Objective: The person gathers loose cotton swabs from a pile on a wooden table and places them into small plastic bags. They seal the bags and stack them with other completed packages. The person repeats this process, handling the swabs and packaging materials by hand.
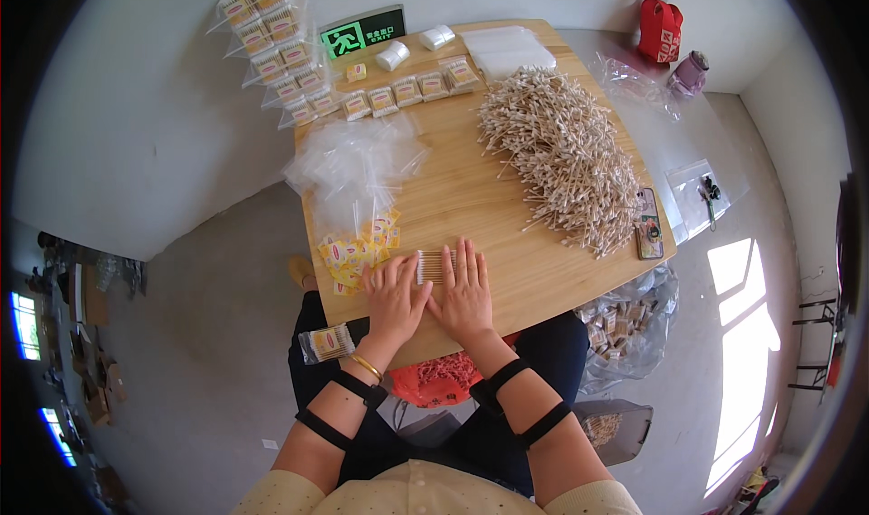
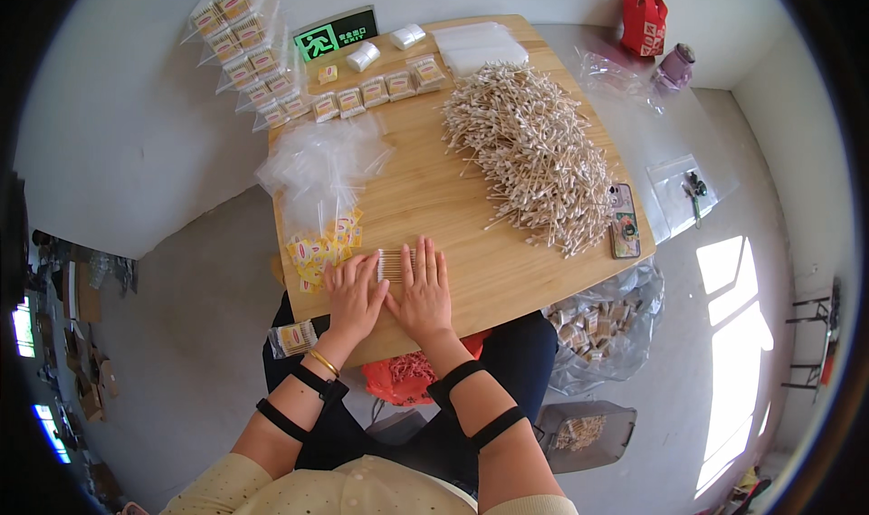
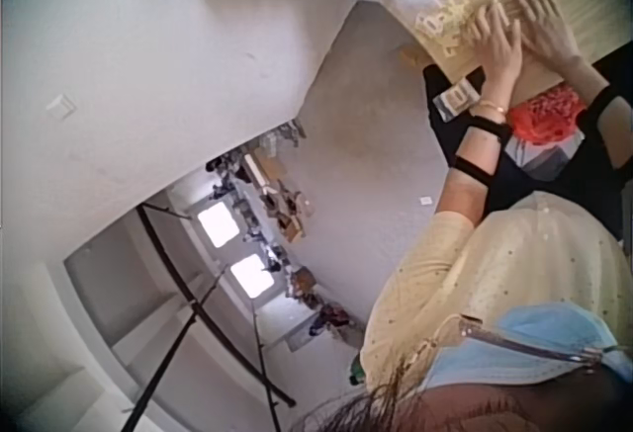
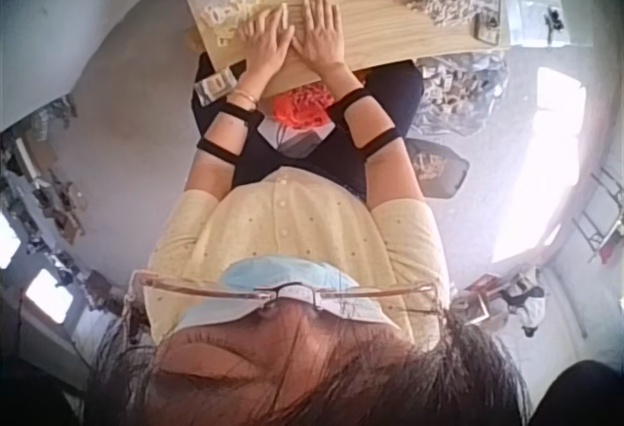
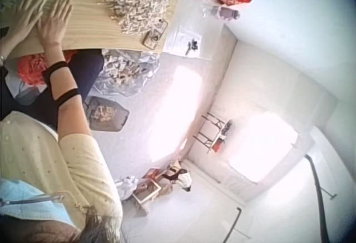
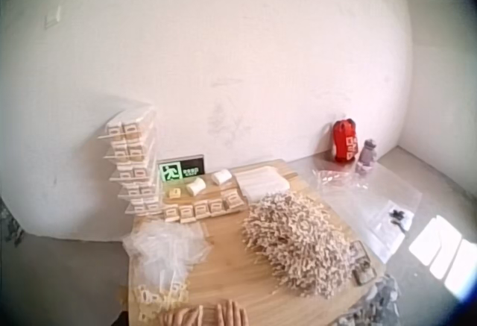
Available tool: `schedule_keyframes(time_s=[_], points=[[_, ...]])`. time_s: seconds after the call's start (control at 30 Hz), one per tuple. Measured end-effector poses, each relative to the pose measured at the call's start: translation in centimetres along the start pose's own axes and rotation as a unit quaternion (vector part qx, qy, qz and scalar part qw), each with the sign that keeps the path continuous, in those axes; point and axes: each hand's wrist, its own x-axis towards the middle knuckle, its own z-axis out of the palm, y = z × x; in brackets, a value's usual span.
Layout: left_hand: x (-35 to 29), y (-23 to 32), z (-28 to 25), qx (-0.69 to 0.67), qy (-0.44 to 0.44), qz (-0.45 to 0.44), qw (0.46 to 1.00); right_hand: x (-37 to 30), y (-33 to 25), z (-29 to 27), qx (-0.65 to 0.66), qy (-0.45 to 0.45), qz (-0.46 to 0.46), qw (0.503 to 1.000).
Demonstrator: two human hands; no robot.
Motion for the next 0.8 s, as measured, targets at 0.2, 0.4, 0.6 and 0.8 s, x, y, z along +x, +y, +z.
schedule_keyframes(time_s=[0.2,0.4,0.6,0.8], points=[[-1.8,-0.6,-1.9,-0.044,0.023,-0.033,0.998,0.0,-0.3,-0.5,0.005,-0.015,0.011,1.0],[-7.6,-2.8,-6.7,-0.039,0.016,-0.071,0.997,-0.3,0.0,-0.4,0.004,-0.013,-0.022,1.0],[-13.6,-6.7,-9.4,-0.015,0.062,-0.173,0.983,-2.2,-1.9,-0.2,-0.011,-0.047,-0.099,0.994],[-15.7,-12.6,-5.7,-0.17,0.133,-0.294,0.931,-4.9,-6.9,2.2,0.017,-0.056,-0.16,0.985]])
